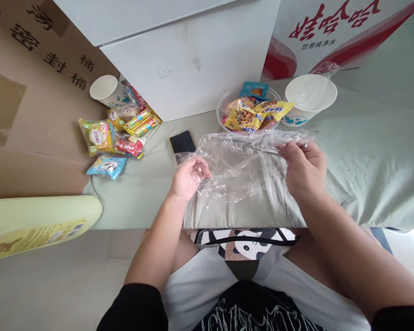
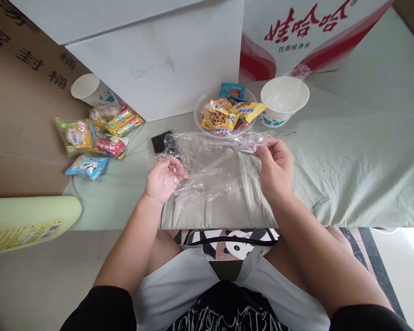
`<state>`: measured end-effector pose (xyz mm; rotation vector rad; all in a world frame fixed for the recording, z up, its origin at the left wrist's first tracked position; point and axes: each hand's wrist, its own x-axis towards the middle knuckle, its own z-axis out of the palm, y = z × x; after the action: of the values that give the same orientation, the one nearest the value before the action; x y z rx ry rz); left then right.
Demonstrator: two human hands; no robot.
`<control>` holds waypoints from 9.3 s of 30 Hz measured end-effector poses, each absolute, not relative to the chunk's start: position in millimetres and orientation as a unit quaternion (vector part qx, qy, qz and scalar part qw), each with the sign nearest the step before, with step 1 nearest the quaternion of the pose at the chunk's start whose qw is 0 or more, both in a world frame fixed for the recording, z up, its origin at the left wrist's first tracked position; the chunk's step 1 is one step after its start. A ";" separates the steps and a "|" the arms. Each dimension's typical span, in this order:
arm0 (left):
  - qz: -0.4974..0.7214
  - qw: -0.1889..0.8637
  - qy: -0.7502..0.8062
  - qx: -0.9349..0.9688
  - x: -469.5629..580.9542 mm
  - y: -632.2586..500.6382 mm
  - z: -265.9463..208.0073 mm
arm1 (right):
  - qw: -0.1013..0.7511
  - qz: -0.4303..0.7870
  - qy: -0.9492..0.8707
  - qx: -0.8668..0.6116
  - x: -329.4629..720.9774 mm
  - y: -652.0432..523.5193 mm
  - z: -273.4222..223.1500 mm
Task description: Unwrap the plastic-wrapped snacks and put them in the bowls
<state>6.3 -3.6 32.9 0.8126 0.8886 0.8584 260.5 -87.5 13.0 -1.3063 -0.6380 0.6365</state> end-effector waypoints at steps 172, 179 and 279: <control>0.256 0.773 0.391 0.429 21.0 -23.6 26.9 | 0.329 0.440 -0.551 -0.628 224.4 -100.5 26.9; 0.261 0.731 0.445 0.446 24.8 -21.3 25.8 | 0.331 0.420 -0.563 -0.631 224.7 -100.1 28.9; 0.269 0.754 0.408 0.439 17.3 -19.3 22.9 | 0.435 0.539 -0.462 -0.553 227.5 -96.8 18.6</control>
<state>17.3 -19.3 22.9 0.9577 0.8912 0.5865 227.5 -96.8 18.6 -1.3774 -1.1511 1.3413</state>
